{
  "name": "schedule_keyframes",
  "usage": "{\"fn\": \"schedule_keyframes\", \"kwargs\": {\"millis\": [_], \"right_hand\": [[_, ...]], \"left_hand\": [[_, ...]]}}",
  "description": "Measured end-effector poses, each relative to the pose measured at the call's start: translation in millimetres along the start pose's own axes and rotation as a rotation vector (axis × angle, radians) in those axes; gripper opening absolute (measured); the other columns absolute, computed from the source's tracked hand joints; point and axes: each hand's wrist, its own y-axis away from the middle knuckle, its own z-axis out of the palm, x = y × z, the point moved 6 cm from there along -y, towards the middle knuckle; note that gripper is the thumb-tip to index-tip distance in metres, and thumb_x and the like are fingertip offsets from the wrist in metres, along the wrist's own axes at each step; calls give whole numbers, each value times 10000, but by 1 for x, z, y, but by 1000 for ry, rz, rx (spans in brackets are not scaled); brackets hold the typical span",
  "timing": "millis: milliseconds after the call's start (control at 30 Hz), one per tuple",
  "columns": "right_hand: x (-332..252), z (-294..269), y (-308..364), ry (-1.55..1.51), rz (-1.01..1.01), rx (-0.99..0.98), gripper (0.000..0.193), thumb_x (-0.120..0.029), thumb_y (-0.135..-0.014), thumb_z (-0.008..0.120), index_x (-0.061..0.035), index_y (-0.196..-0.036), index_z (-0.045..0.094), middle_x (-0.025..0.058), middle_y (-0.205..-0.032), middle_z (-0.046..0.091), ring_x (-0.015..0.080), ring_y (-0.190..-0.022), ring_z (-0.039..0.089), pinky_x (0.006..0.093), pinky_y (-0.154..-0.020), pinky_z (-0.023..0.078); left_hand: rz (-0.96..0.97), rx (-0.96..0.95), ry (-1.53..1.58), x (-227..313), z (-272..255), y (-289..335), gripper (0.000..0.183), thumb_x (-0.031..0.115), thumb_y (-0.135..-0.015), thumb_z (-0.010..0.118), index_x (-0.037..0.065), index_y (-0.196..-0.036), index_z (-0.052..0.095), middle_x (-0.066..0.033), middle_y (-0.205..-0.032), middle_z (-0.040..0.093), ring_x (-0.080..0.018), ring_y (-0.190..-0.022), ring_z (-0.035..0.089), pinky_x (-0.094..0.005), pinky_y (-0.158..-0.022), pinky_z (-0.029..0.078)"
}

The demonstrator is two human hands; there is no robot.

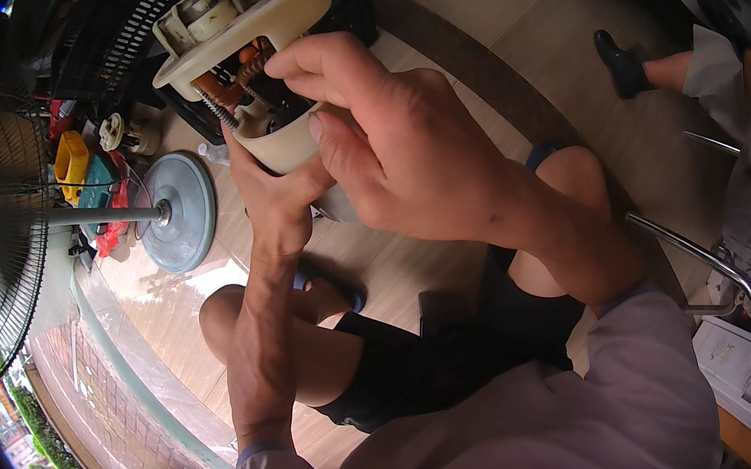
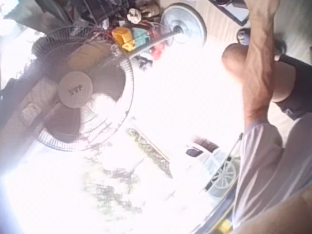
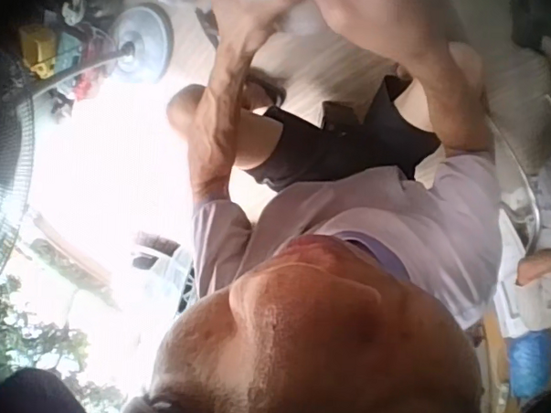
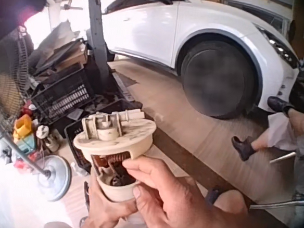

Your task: The person disassembles a fuel pump assembly by hand, pulling apart the plastic housing and identifying internal components like the pump motor, wiring, and level sensor arm.

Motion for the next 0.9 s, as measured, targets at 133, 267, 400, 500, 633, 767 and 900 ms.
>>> {"fn": "schedule_keyframes", "kwargs": {"millis": [133, 267, 400, 500, 633, 767, 900], "right_hand": [[-9, 0, -2, 205, -87, 17, 404, 20, -965, 585, 21, -1365, 523, 238, -1182, 719, 350, -1100, 736, 365, -848, 627], [-4, -2, -6, 260, -71, -11, 455, 58, -894, 599, -13, -1340, 545, 194, -1124, 738, 343, -1022, 755, 371, -805, 633], [-3, -3, -4, 254, -68, -35, 415, 66, -861, 612, -25, -1265, 579, 116, -1013, 755, 314, -821, 771, 377, -690, 610], [-2, -7, -5, 270, -80, -45, 385, 56, -858, 636, -29, -1232, 593, 98, -981, 750, 250, -706, 743, 345, -606, 571], [-1, -8, -6, 237, -95, -24, 361, 29, -855, 689, -28, -1204, 613, 82, -977, 758, 141, -614, 702, 271, -522, 514], [2, -10, -7, 219, -93, 17, 331, -10, -878, 738, -14, -1191, 629, 88, -995, 769, 66, -625, 674, 238, -515, 494], [8, -8, -6, 80, -147, 50, 283, 9, -919, 728, 34, -1180, 620, 122, -1003, 765, 67, -780, 705, 215, -643, 553]], "left_hand": [[-73, 3, 62, -13, 3, -1, 918, 156, -636, 935, 27, -1391, 429, -111, -1244, 634, -207, -1100, 647, -363, -968, 541], [-140, -3, 88, -22, 5, -2, 896, 199, -637, 937, 49, -1379, 457, -86, -1234, 636, -188, -1092, 636, -356, -968, 527], [-152, -28, 93, -22, 8, -3, 890, 219, -642, 937, 43, -1372, 459, -81, -1219, 636, -181, -1073, 633, -350, -953, 529], [-136, -51, 84, -20, 11, -6, 904, 228, -632, 945, 36, -1369, 458, -82, -1218, 633, -180, -1071, 631, -349, -953, 529], [-87, 1, 27, -20, 7, -7, 938, 226, -617, 956, 30, -1379, 446, -88, -1229, 626, -185, -1076, 632, -350, -958, 528], [-95, 29, -27, -14, 8, -2, 954, 208, -625, 946, 24, -1399, 420, -99, -1238, 623, -196, -1083, 635, -353, -967, 526], [-125, -17, -29, -13, 5, 1, 964, 186, -618, 940, 1, -1399, 406, -124, -1233, 633, -214, -1083, 646, -373, -962, 542]]}}
